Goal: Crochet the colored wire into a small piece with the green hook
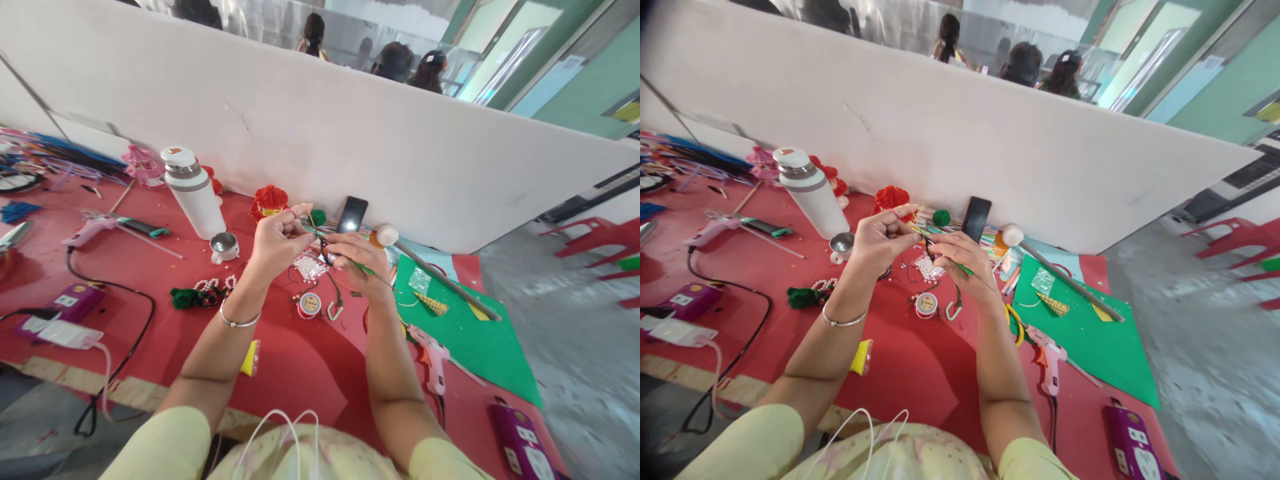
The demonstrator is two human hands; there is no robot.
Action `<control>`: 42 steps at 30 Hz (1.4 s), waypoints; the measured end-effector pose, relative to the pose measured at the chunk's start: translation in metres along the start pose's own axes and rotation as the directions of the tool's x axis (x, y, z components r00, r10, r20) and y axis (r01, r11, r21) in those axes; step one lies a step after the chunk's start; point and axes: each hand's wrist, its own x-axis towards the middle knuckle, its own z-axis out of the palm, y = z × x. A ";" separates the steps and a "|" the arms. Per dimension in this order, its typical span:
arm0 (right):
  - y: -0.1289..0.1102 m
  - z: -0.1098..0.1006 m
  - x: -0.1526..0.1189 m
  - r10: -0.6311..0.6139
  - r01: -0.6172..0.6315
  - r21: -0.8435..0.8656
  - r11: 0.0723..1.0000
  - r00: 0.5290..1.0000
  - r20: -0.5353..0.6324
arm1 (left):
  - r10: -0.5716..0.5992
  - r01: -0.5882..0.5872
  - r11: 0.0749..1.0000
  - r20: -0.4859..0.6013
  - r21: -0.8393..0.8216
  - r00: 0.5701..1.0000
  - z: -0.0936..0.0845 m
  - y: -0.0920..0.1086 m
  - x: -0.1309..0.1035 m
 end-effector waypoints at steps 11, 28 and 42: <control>0.011 0.034 -0.006 0.151 -0.092 0.197 0.976 0.940 -0.306 | -0.156 0.219 0.925 0.215 -0.310 0.964 0.009 0.007 -0.003; 0.006 0.044 -0.008 0.070 -0.051 0.055 0.997 0.894 -0.442 | -0.173 0.238 0.904 0.203 -0.356 0.964 0.015 0.006 -0.004; -0.003 0.053 -0.010 -0.150 -0.046 -0.393 0.919 0.878 -0.454 | -0.068 0.045 0.937 -0.053 -0.347 0.996 0.043 -0.006 -0.017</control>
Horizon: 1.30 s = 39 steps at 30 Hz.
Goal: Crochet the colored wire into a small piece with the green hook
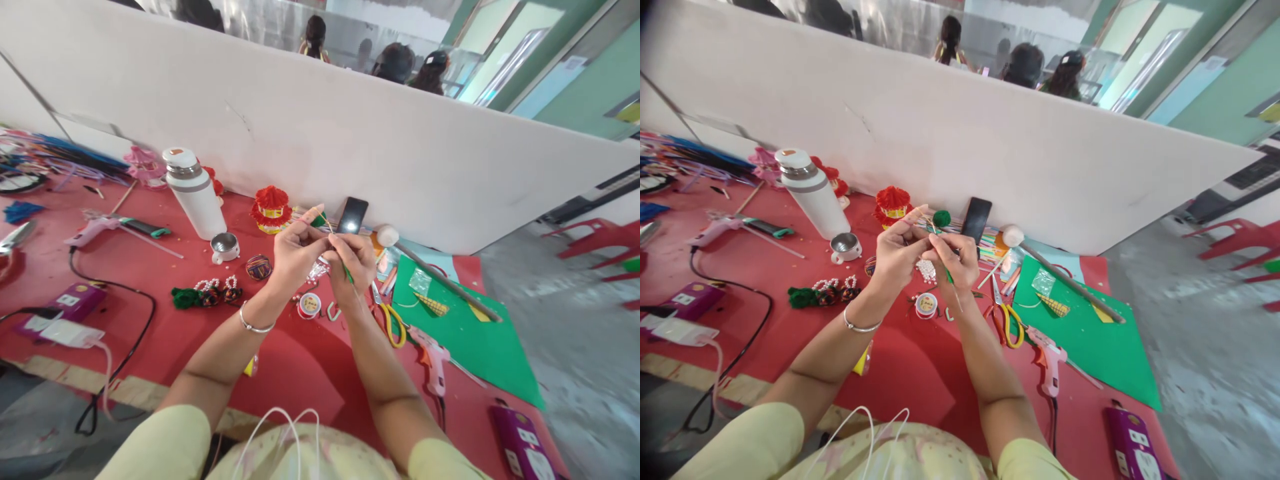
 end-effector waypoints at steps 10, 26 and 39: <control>0.013 0.004 -0.003 0.086 -0.071 0.280 0.957 0.996 -0.040 | -0.268 0.289 0.936 0.125 -0.200 0.955 -0.009 0.016 0.006; 0.011 0.002 -0.009 -0.021 0.021 -0.010 1.000 1.000 -0.016 | -0.341 0.367 0.896 0.142 -0.250 0.929 -0.003 0.008 0.002; 0.026 -0.025 0.019 0.063 -0.169 0.378 0.910 0.959 0.277 | -0.329 0.350 0.928 0.162 -0.126 0.930 -0.020 0.023 0.016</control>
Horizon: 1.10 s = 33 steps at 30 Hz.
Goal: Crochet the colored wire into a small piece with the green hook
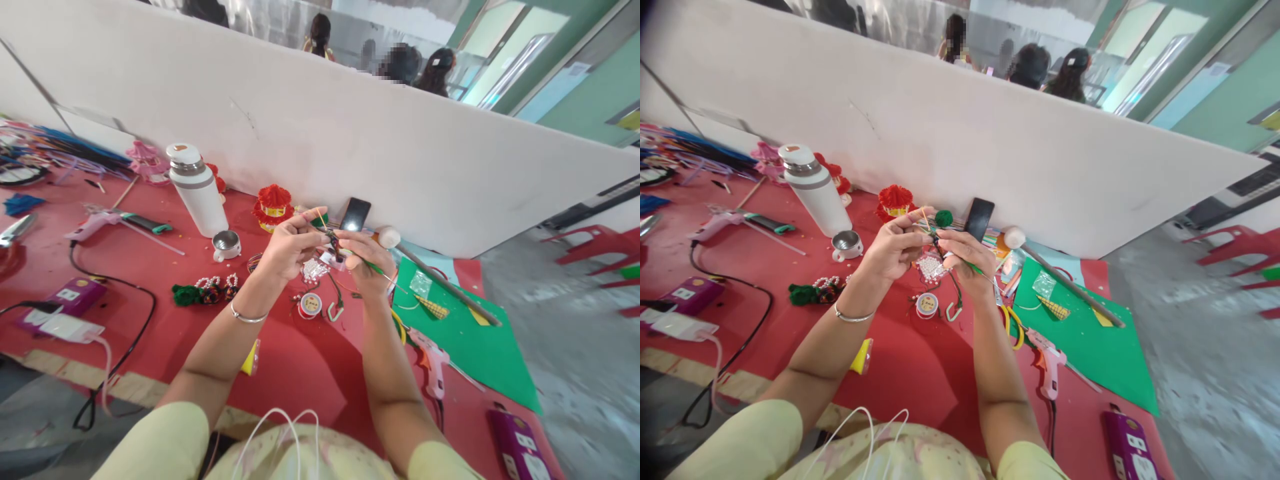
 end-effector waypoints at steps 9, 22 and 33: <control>-0.005 -0.003 0.002 -0.002 0.004 -0.042 0.999 0.999 0.053 | 0.012 -0.015 0.999 0.042 0.050 0.999 -0.005 0.005 0.000; -0.007 -0.016 0.010 -0.004 -0.006 0.064 0.998 0.986 0.168 | -0.072 0.069 0.997 0.117 0.030 0.990 -0.015 0.010 0.001; -0.018 -0.016 0.016 0.020 -0.038 0.105 0.994 0.987 0.162 | -0.117 0.114 0.993 0.166 0.031 0.979 -0.015 0.008 0.003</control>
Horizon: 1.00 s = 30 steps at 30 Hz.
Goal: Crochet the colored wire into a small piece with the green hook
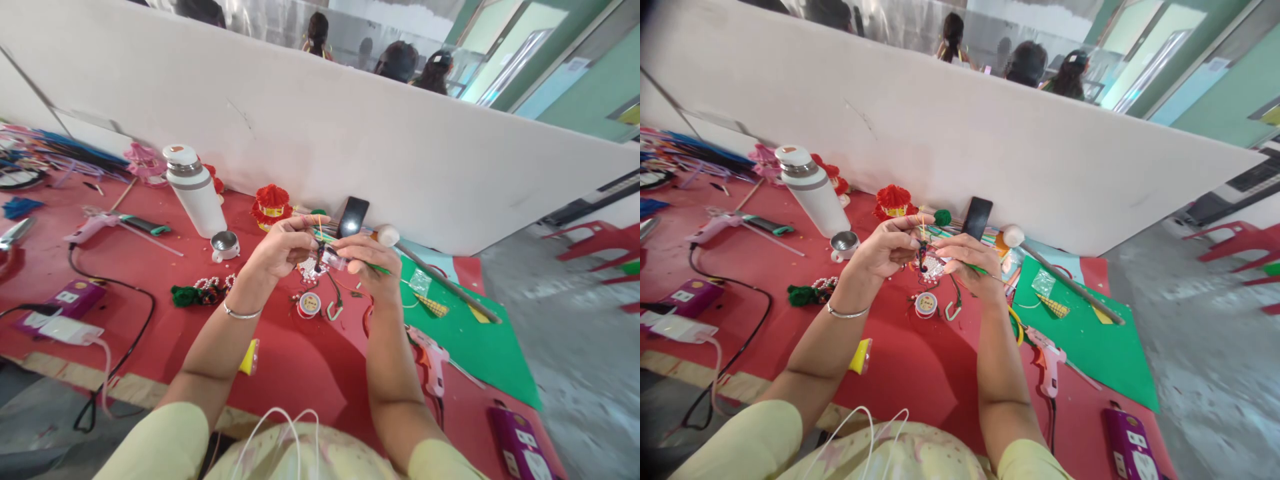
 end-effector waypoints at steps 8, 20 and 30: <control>0.000 0.004 -0.006 0.146 -0.133 0.106 0.985 0.982 -0.120 | 0.013 -0.013 1.000 0.027 0.012 1.000 -0.002 -0.002 0.000; 0.017 0.033 -0.011 0.081 -0.096 -0.036 0.995 0.951 -0.298 | 0.173 -0.171 0.985 -0.114 0.028 0.978 0.016 -0.019 0.004; 0.017 0.030 -0.010 0.024 -0.063 -0.116 0.991 0.951 -0.308 | 0.249 -0.239 0.965 -0.101 0.107 0.963 0.011 -0.016 0.004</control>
